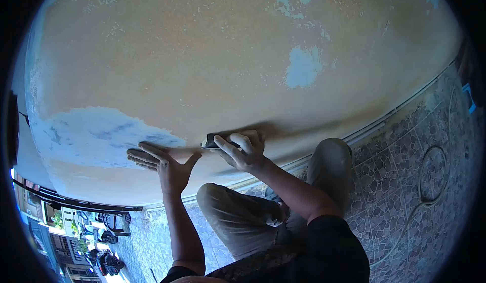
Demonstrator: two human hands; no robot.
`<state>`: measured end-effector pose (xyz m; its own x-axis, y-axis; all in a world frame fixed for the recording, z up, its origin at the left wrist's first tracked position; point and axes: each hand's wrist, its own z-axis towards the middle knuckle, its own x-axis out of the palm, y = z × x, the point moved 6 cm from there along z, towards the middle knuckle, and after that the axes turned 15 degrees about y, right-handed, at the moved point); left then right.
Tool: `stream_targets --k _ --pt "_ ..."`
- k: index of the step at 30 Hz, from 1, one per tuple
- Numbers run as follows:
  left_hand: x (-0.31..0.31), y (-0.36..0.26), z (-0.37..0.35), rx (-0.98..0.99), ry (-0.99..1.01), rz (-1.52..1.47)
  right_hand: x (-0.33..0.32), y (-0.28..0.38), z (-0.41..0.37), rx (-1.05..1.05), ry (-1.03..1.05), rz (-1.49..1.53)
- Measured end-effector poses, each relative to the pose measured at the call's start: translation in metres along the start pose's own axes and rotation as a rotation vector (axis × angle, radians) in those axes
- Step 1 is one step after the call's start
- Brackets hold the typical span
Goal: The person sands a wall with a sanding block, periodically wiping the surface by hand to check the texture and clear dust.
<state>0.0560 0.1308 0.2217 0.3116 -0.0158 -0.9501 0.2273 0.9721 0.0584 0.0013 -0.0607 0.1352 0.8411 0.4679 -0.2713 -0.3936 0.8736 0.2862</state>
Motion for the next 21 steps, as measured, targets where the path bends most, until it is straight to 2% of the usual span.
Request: stream_targets --k 2,4,6,7,9,10,12,14,15,16,17,18,20,21 --pt "0.002 0.004 0.000 0.058 -0.003 0.055 -0.020 -0.005 0.024 -0.025 0.008 -0.001" --pt "0.003 0.006 -0.001 0.072 -0.012 0.080 -0.048 -0.040 0.041 0.247 -0.230 0.126" --pt "0.004 0.003 -0.001 0.087 -0.018 0.100 -0.074 -0.085 0.048 0.507 -0.481 0.377" --pt "0.002 0.001 -0.001 0.079 -0.024 0.090 -0.066 -0.084 0.042 0.509 -0.478 0.376" --pt "0.002 -0.006 -0.002 0.080 -0.030 0.064 -0.044 -0.077 0.023 0.340 -0.464 0.248" --pt "0.003 -0.005 -0.001 0.038 -0.005 0.039 -0.037 -0.054 0.014 0.252 -0.237 -0.040" --pt "0.010 0.001 0.001 0.001 0.015 0.009 -0.012 -0.026 -0.003 0.096 -0.085 -0.023" --pt "0.047 0.022 0.006 -0.080 0.353 -0.432 -0.010 -0.016 -0.002 0.030 -0.025 -0.028" --pt "0.043 0.021 0.006 -0.075 0.348 -0.422 -0.015 -0.016 0.007 0.000 0.008 -0.021" --pt "0.029 0.013 0.004 0.006 0.207 -0.237 -0.022 -0.015 0.019 -0.028 0.042 -0.011" --pt "0.016 0.006 0.000 0.080 0.070 -0.056 -0.036 -0.023 0.031 0.082 -0.026 0.004" --pt "0.014 0.005 -0.002 0.069 0.069 -0.053 -0.053 -0.034 0.047 0.185 -0.088 0.020" --pt "0.010 -0.001 -0.001 0.094 0.021 0.000 -0.080 -0.072 0.062 0.455 -0.375 0.398" --pt "0.009 -0.003 -0.001 0.089 0.027 0.000 -0.072 -0.077 0.057 0.458 -0.368 0.400"
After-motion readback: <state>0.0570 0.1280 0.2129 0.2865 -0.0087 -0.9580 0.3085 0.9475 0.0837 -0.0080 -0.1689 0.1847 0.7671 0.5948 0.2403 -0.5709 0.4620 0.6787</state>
